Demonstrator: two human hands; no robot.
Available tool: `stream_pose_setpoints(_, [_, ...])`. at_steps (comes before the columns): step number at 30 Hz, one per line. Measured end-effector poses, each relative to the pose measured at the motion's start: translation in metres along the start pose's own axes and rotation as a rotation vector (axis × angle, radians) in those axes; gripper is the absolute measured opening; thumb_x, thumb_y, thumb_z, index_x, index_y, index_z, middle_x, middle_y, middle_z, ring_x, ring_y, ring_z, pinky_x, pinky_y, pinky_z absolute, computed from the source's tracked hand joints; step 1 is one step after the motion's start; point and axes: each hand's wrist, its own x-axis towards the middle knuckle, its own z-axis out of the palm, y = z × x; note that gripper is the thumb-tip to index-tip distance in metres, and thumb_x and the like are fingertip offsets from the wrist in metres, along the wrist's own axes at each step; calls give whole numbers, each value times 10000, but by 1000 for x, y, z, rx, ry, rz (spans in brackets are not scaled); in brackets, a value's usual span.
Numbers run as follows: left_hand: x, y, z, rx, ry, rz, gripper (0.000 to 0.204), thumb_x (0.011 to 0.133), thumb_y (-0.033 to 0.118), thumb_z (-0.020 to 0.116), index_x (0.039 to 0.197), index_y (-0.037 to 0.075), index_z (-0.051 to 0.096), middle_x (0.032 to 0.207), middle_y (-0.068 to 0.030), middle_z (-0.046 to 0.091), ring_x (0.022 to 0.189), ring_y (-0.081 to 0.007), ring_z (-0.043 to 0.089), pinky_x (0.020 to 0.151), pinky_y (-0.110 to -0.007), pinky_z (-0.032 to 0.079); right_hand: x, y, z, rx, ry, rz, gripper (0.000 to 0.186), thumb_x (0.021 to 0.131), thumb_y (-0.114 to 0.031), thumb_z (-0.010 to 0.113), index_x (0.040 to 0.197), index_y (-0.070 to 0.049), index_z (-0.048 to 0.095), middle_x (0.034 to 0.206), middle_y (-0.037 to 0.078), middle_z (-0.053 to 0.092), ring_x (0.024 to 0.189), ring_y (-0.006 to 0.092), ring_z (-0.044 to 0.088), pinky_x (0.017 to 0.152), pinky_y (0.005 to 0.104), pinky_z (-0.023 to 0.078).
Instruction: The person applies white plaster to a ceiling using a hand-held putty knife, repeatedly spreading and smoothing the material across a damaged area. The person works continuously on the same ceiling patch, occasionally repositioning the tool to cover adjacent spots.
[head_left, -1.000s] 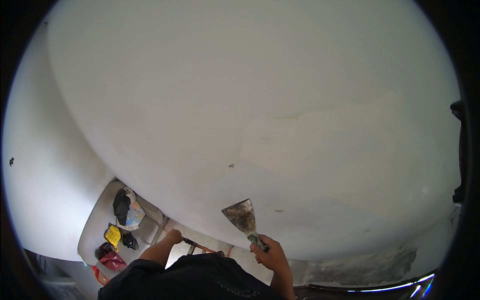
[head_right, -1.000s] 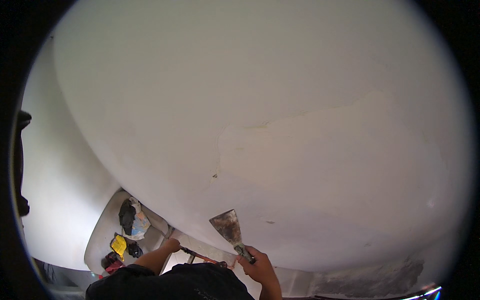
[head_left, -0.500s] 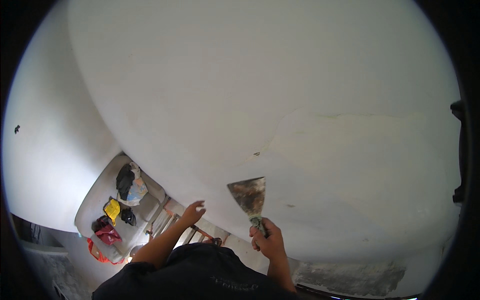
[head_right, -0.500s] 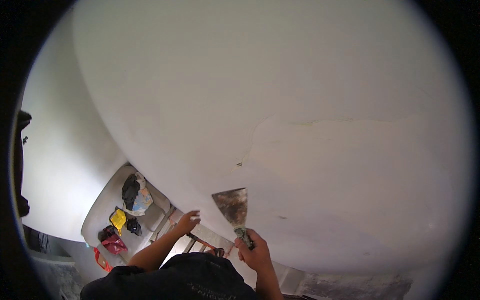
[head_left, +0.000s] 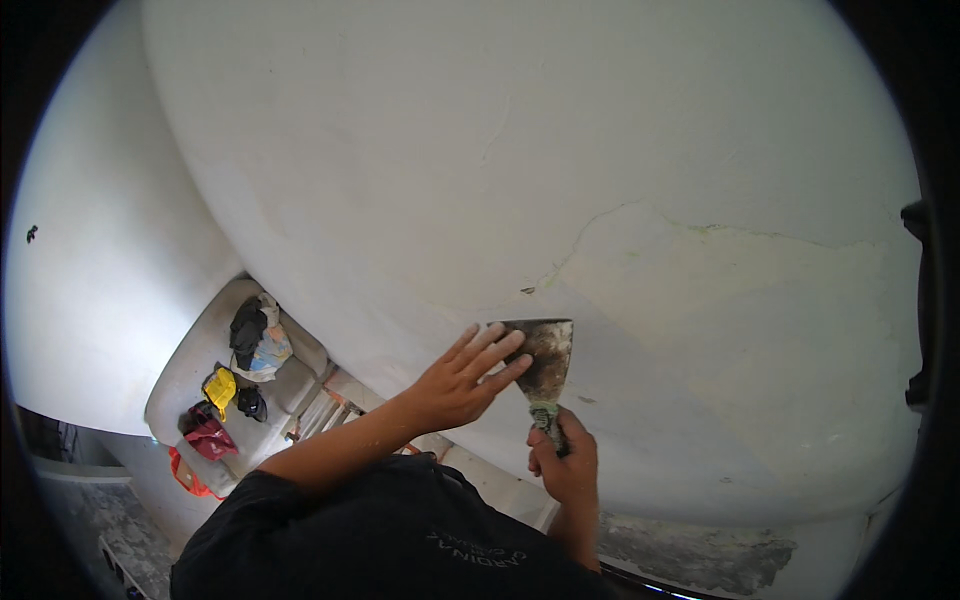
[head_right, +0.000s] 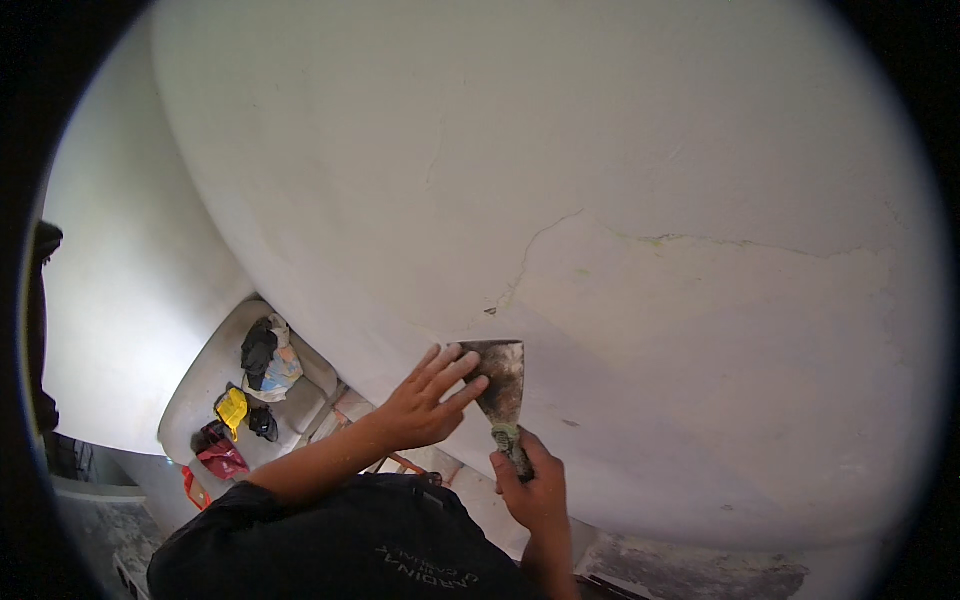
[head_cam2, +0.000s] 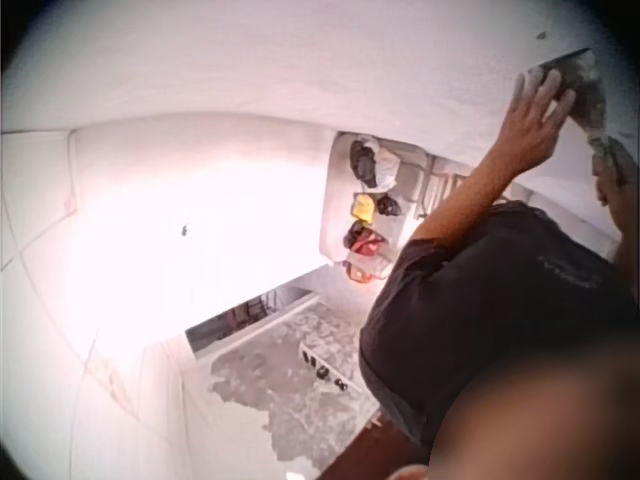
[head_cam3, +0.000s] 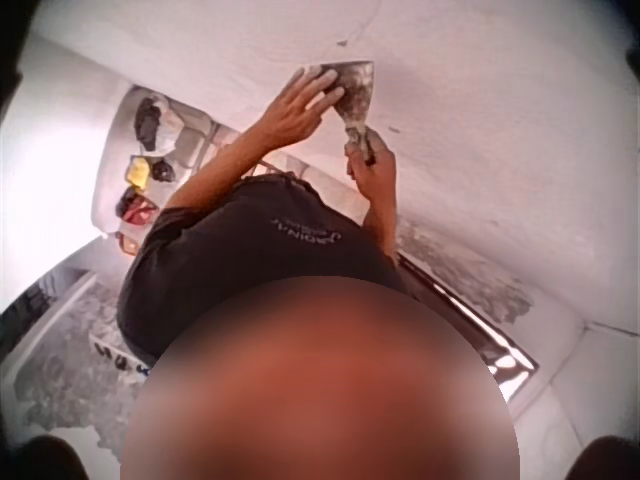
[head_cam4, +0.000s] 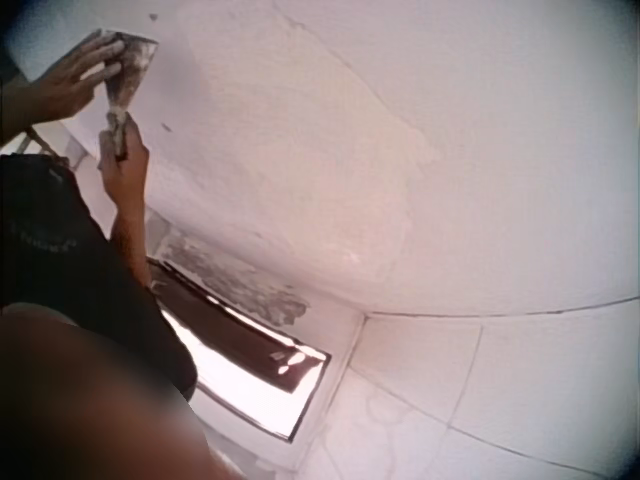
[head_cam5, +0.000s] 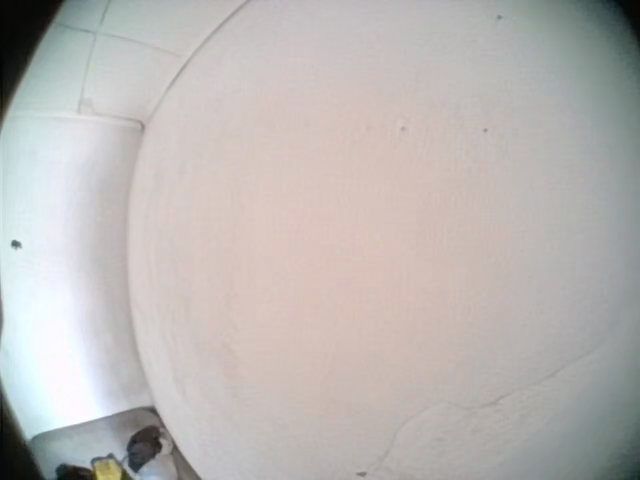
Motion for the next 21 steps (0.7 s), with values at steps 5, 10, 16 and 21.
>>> stream_pose_setpoints(5, [60,7,-5,-76,234,121,532,872,77,621,1397,94,537,1500,-177,424,1383,-359,422,1099,-534,404,-12,-87,-35,-380,14,-126,492,886,-105,674,1339,41,549,1043,199,713,914,218,707,833,310,524])
stream_pose_setpoints(10, [137,18,-13,-199,266,253,464,811,8,652,1273,-15,615,1418,-225,521,1303,-383,517,1071,-511,434,-14,-131,-60,-330,104,-115,538,885,-109,672,1369,57,506,957,141,703,806,182,686,746,293,528])
stream_pose_setpoints(16, [173,25,-14,-195,393,330,371,842,91,656,1206,16,667,1308,-151,639,1217,-298,608,1039,-459,471,-14,-125,-47,-44,229,-152,558,903,-107,655,1388,89,459,796,45,618,582,78,553,539,229,458])
stream_pose_setpoints(21, [204,2,7,-140,410,433,287,850,150,680,1127,85,714,1236,-88,692,1163,-253,642,972,-411,500,25,-104,-37,213,353,-229,528,919,-87,647,1377,97,460,785,60,604,541,72,520,481,220,425])
